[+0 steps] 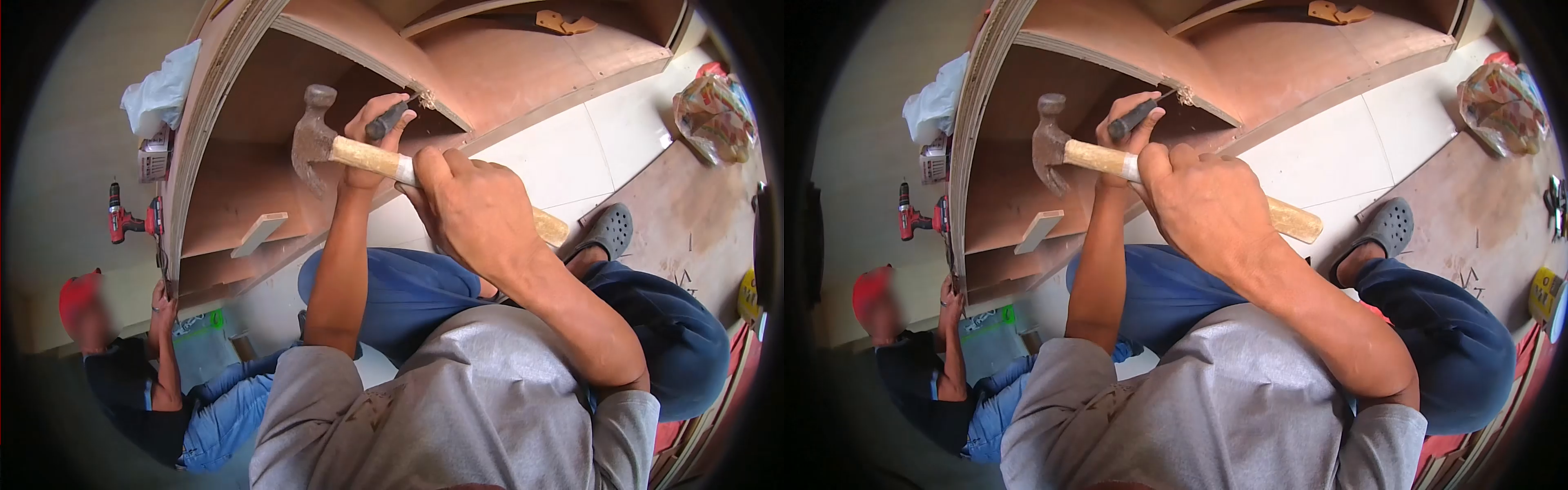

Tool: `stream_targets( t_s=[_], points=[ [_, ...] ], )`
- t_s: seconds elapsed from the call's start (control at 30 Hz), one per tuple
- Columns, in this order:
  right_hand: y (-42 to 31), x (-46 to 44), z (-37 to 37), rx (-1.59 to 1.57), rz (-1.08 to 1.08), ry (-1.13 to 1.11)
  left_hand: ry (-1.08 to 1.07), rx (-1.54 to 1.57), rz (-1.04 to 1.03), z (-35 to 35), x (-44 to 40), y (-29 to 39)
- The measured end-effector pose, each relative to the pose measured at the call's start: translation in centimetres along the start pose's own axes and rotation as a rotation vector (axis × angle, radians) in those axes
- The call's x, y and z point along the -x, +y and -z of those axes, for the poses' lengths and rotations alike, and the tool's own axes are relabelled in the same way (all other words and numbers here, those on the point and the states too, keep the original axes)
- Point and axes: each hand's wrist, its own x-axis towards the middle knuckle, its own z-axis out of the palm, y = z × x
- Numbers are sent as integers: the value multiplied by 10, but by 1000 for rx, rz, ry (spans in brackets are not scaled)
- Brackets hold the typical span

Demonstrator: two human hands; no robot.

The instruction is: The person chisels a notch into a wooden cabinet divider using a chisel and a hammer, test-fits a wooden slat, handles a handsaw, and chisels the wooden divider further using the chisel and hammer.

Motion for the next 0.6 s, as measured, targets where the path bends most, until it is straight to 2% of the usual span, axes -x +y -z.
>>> stream_targets(
  t_s=[0.07, 0.17, 0.37, 0.43, 0.6],
  points=[
    [1, 1, 1, -46, -4, -23, 125, 59, 84, 5, 8, -5],
    [1, -1, -3, -43, 21, 26, 137, 38, 68, 5, 8, -9],
    [4, -1, -6, -54, 24, 30, 133, 82, -12, -3, 6, -12],
    [3, 0, -6, -70, 1, 19, 121, -58, -12, -3, 0, -11],
    [7, -2, -1, -86, -14, 42, 59, -25, -60, -4, -3, -4]
  ],
)
